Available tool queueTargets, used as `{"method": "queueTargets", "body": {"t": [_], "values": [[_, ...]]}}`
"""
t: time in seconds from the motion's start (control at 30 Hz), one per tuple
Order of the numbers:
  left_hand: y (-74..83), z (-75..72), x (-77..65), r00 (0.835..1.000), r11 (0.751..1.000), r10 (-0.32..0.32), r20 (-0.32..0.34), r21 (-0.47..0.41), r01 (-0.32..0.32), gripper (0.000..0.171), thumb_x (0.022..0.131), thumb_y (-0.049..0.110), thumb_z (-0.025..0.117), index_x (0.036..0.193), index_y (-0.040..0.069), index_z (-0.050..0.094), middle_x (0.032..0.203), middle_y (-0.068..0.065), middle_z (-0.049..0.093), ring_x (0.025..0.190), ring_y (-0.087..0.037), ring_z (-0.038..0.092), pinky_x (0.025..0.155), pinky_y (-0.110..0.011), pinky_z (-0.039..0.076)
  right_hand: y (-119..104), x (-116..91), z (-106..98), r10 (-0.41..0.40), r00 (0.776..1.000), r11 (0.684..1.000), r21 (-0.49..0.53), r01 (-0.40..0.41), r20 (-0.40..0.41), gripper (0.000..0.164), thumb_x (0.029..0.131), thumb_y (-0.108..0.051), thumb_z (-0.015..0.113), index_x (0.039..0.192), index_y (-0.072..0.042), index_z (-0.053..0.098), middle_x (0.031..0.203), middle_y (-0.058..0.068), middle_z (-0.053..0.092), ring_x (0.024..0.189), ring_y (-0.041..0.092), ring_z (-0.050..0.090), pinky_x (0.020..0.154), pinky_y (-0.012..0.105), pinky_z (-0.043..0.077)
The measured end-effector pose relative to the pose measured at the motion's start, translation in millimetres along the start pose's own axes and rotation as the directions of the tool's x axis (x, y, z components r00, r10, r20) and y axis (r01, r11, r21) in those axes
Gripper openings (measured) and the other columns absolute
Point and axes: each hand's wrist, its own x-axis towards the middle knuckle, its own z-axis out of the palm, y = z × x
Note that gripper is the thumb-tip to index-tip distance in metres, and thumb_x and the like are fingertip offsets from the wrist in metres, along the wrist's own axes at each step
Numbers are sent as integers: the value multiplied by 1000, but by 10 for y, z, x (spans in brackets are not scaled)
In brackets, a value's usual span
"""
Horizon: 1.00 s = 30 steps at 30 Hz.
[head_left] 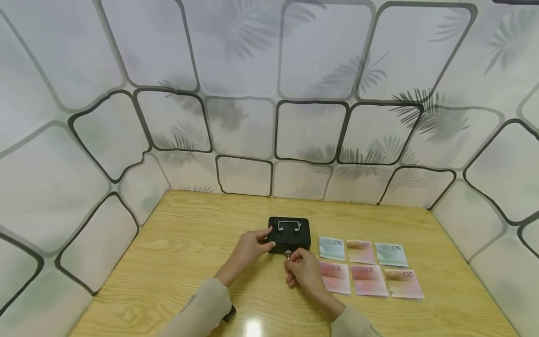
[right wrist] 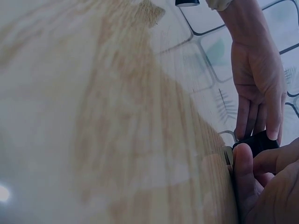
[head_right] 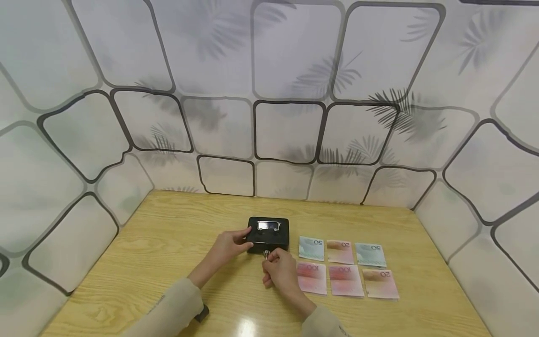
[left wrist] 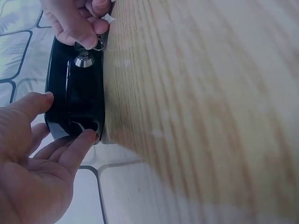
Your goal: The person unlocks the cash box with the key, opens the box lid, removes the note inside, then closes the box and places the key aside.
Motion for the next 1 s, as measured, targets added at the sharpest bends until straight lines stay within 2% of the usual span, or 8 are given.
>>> {"method": "queueTargets", "body": {"t": [0.43, 0.7, 1.0], "values": [[1, 16, -12, 1000, 1000, 0, -20, 15, 1, 52, 92, 21, 78, 141, 9, 63, 141, -22, 58, 59, -11, 35, 53, -22, 34, -3, -9, 0, -10, 1000, 1000, -6, 10, 3, 11, 92, 6, 66, 87, 3, 57, 65, 9, 66, 45, 15, 62, 43, 35, 55], [12, 19, -17, 1000, 1000, 6, -23, 0, -6, 52, 92, 19, 78, 141, 7, 63, 139, -23, 59, 54, -10, 30, 49, -21, 32, -2, -14, 4, -12, 1000, 1000, 10, 12, 0, 11, 91, 6, 66, 86, 3, 57, 65, 10, 66, 45, 15, 63, 43, 34, 55], [24, 23, -24, 999, 1000, 10, -39, 0, -10, 52, 92, 18, 78, 140, 6, 63, 138, -22, 61, 54, -9, 32, 49, -21, 33, 16, -16, 11, -30, 1000, 999, -17, 31, 6, 13, 91, 6, 67, 84, 2, 57, 63, 8, 65, 46, 14, 63, 44, 34, 56]]}}
